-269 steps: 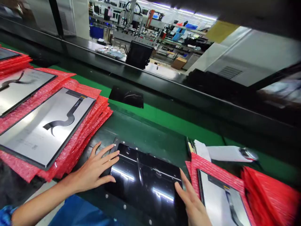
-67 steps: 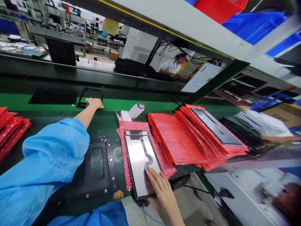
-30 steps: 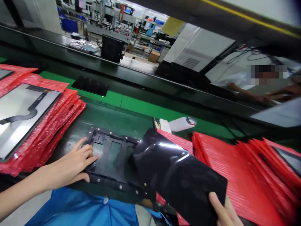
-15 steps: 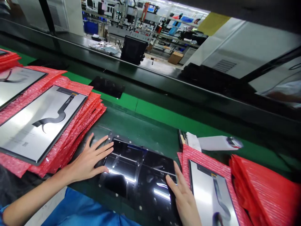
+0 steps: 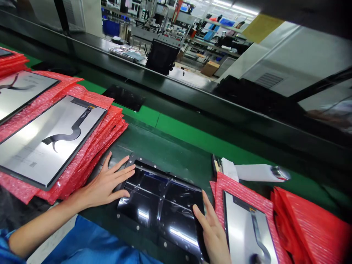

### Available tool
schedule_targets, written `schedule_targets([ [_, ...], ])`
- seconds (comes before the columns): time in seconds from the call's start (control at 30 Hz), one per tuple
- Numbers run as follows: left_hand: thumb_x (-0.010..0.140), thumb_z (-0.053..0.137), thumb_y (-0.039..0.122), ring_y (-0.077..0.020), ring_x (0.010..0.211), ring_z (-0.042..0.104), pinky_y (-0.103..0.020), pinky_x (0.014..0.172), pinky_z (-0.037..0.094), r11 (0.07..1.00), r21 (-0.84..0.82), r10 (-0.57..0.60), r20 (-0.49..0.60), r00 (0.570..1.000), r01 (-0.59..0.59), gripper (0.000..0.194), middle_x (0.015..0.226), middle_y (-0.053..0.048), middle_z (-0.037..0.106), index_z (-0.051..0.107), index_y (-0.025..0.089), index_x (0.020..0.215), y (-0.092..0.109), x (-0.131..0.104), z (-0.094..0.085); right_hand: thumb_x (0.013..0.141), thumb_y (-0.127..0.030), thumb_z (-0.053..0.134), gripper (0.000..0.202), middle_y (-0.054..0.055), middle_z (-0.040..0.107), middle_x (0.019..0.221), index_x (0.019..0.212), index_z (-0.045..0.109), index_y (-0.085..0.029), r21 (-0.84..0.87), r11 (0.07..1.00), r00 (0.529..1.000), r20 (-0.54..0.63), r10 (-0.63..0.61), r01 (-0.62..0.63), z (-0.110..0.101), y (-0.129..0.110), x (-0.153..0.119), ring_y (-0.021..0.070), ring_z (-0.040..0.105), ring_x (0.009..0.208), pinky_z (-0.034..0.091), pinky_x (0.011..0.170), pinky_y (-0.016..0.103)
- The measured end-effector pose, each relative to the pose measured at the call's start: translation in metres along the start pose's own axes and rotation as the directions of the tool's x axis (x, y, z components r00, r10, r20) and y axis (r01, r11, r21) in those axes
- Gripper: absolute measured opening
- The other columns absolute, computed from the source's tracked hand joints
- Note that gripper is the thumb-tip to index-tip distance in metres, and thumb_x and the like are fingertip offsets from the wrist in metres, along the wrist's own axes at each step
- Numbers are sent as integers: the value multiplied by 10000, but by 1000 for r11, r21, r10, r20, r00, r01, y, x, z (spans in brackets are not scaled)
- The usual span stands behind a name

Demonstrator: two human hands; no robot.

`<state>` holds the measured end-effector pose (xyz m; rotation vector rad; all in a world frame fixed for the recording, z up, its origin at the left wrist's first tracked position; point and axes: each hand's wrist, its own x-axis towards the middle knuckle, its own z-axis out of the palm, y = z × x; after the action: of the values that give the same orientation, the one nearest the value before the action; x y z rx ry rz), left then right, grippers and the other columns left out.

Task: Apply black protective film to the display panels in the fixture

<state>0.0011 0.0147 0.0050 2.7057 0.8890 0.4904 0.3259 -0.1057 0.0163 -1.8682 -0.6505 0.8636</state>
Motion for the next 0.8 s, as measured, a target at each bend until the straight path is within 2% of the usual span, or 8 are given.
schedule_targets([
  [0.13, 968, 510, 494, -280, 1529, 162, -672, 1187, -82, 1000, -28, -8, -3, 1000, 7, 673, 1554, -68, 409, 248, 288, 1553, 0, 0, 1, 733, -600, 723, 910, -6, 311, 1605, 1520, 388, -289, 0, 1000, 1000, -8, -4, 4, 3, -4, -3, 270, 201, 1501, 169, 1223, 423],
  [0.3, 1011, 434, 414, -309, 1538, -3, -657, 1210, 92, 987, -85, -133, 14, 991, 134, 547, 1651, -65, 150, 314, 307, 1534, 4, -2, 2, 756, -577, 712, 922, 9, 287, 1618, 1537, 347, -251, -43, 998, 999, 12, -38, 39, 4, -7, -7, 239, 195, 1505, 129, 1230, 382],
  [0.37, 1034, 376, 355, -277, 1541, 1, -617, 1229, 119, 978, -128, -160, 25, 987, 162, 536, 1649, -68, 168, 262, 290, 1554, 4, -3, 2, 779, -567, 695, 895, 3, 281, 1621, 1540, 337, -261, -49, 997, 998, 11, -55, 56, 4, -7, -8, 234, 214, 1501, 145, 1229, 377],
  [0.47, 1043, 342, 310, -253, 1543, 19, -605, 1238, 111, 981, -149, -120, 41, 992, 125, 526, 1639, -84, 212, 248, 264, 1558, 4, -4, 3, 809, -549, 675, 860, -7, 281, 1622, 1544, 327, -270, -75, 995, 997, 13, -70, 70, 4, -6, -12, 235, 217, 1500, 145, 1232, 386],
  [0.57, 1038, 359, 296, -275, 1541, -2, -634, 1225, 118, 989, -127, -75, 44, 996, 80, 500, 1649, -94, 163, 312, 272, 1535, 2, -4, 3, 820, -541, 662, 859, -14, 269, 1625, 1555, 305, -277, -114, 988, 995, 30, -99, 101, 5, -10, -16, 247, 203, 1504, 144, 1237, 388],
  [0.67, 1030, 391, 297, -288, 1539, -9, -649, 1215, 120, 992, -114, -48, 50, 998, 54, 497, 1660, -81, 93, 333, 304, 1523, 2, -4, 2, 803, -556, 669, 893, 0, 253, 1630, 1559, 299, -257, -110, 990, 996, 1, -87, 87, 7, -15, -20, 252, 195, 1506, 150, 1237, 390],
  [0.8, 998, 472, 412, -321, 1529, -62, -652, 1212, 84, 996, -92, -4, 110, 994, 14, 556, 1662, -97, 21, 334, 291, 1523, 4, -3, -6, 800, -554, 671, 880, 24, 269, 1626, 1547, 330, -240, -131, 987, 995, -43, -95, 89, 9, -16, -23, 265, 219, 1500, 165, 1234, 412],
])
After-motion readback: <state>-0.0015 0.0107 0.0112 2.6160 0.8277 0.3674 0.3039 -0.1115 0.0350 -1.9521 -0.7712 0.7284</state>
